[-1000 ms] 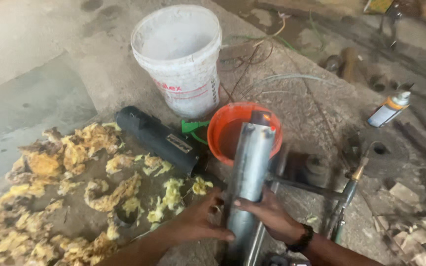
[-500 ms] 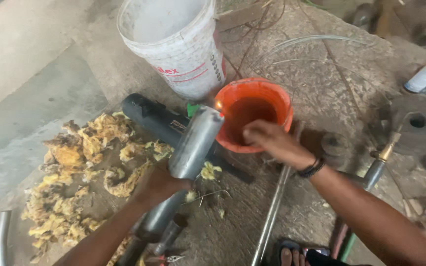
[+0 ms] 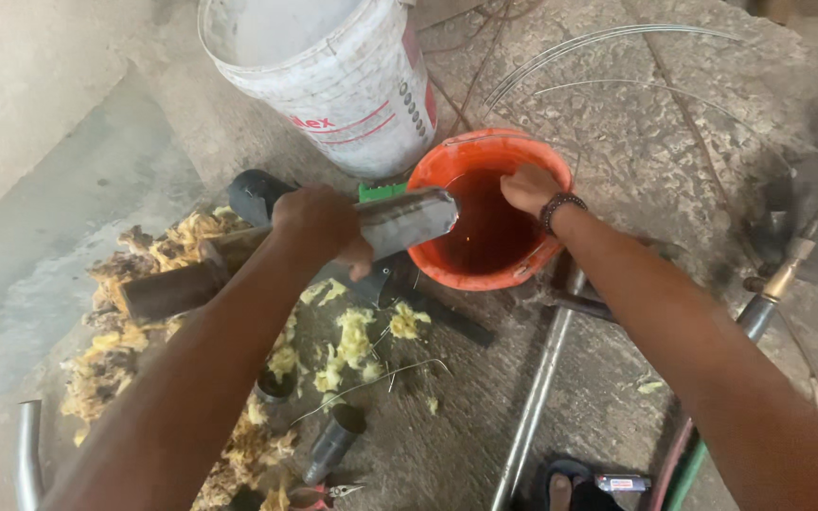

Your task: The person uses a welding torch to heat a metal pipe, then inserts a welding rod into the heated area while sparks fly. After welding, the person dips the hot pipe into a bucket of water to cool it down. The person repeats the heating and cooling process on another section of the pipe.

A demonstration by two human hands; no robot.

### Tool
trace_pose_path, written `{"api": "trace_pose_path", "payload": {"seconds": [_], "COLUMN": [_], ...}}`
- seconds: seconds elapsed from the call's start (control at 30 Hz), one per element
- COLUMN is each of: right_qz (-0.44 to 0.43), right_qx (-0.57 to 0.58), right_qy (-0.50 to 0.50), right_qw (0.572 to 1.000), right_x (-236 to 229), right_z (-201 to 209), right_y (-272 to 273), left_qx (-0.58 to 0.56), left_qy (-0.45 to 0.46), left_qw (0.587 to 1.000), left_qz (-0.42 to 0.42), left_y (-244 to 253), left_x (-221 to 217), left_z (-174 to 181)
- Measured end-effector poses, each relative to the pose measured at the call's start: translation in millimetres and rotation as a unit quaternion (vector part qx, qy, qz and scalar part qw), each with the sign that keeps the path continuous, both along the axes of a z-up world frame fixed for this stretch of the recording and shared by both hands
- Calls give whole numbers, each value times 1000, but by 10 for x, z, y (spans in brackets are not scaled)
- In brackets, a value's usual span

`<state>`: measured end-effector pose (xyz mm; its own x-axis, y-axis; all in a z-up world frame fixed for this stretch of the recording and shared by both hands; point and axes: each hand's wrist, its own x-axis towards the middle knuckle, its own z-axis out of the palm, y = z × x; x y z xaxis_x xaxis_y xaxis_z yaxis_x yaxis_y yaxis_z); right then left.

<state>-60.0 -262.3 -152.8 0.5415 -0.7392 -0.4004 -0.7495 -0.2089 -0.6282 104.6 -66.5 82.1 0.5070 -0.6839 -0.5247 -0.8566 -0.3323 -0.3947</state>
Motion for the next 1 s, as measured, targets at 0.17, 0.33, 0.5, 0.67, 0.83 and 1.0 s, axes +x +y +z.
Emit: {"api": "trace_pose_path", "payload": {"seconds": [0.17, 0.33, 0.5, 0.67, 0.83, 1.0], "right_qz": [-225, -126, -73, -217, -160, -122], "right_qx": [350, 305, 96, 365, 200, 145], "right_qy": [-274, -231, -82, -266, -162, -142], "right_qw": [867, 915, 989, 866, 953, 972], "right_x": [-2, -130, -37, -66, -116, 24], "right_z": [868, 1032, 272, 920, 337, 394], "right_y": [382, 281, 179, 379, 64, 220], "left_qx": [23, 55, 66, 75, 67, 78], "left_qy": [18, 0, 3, -14, -27, -35], "left_qw": [999, 998, 998, 997, 997, 996], "left_qz": [-29, -6, -5, 10, 1, 12], "left_y": [-170, -336, -422, -465, -478, -479], "left_x": [-107, -316, -392, -460, -560, -569], "left_z": [-31, -25, -4, 9, -49, -140]}}
